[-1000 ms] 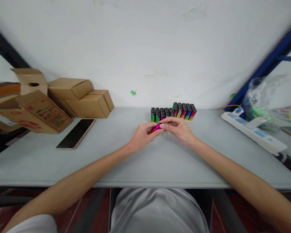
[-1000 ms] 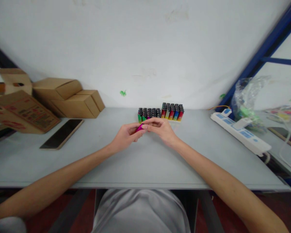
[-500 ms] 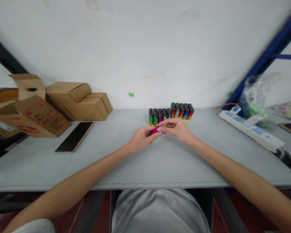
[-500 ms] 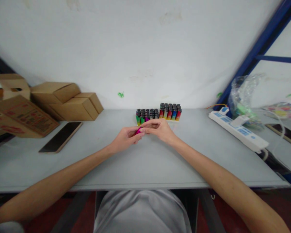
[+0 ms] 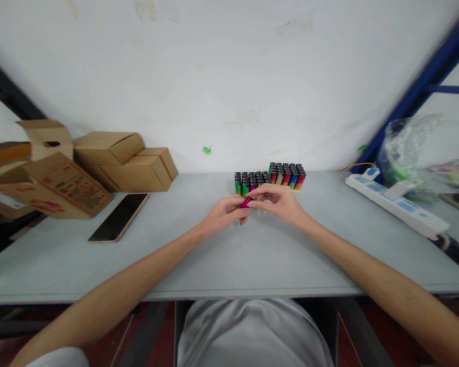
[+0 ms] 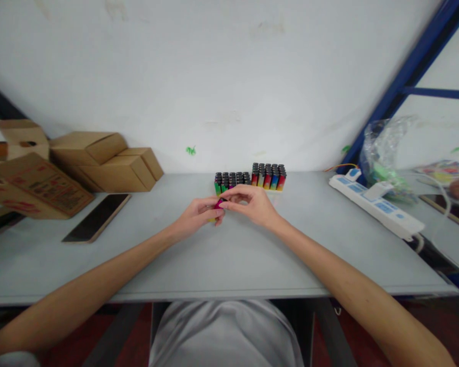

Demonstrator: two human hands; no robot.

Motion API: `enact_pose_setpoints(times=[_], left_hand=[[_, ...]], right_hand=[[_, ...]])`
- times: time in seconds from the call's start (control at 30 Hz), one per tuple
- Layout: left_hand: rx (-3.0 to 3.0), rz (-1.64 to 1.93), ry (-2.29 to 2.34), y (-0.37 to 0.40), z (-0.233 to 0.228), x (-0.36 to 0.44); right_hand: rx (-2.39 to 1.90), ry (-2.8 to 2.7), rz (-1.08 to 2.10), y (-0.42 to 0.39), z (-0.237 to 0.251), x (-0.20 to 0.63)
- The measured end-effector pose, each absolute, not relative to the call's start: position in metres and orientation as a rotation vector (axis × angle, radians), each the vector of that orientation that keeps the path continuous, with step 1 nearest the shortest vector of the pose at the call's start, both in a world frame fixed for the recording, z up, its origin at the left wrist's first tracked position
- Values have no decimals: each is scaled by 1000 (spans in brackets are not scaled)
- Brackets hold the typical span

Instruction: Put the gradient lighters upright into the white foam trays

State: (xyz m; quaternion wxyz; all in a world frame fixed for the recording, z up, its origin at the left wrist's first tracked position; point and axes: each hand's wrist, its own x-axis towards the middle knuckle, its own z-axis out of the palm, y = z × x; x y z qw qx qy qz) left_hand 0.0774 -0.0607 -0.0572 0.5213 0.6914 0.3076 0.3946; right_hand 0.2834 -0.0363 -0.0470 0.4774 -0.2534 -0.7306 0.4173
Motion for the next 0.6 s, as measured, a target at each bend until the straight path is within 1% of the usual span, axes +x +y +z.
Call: enact_pose_setpoints(times=[0.2,0.43,0.6], left_hand=[[1608,945,687,-60,-57,78],[1455,975,860,-58,-60,77],[1431,1005,896,-58,-61,79]], right_hand=[[-653,-1820,970,-36,-44,286],[-675,-1844,968,-36,-45,286],[-664,-1878,967,-37,-48,286]])
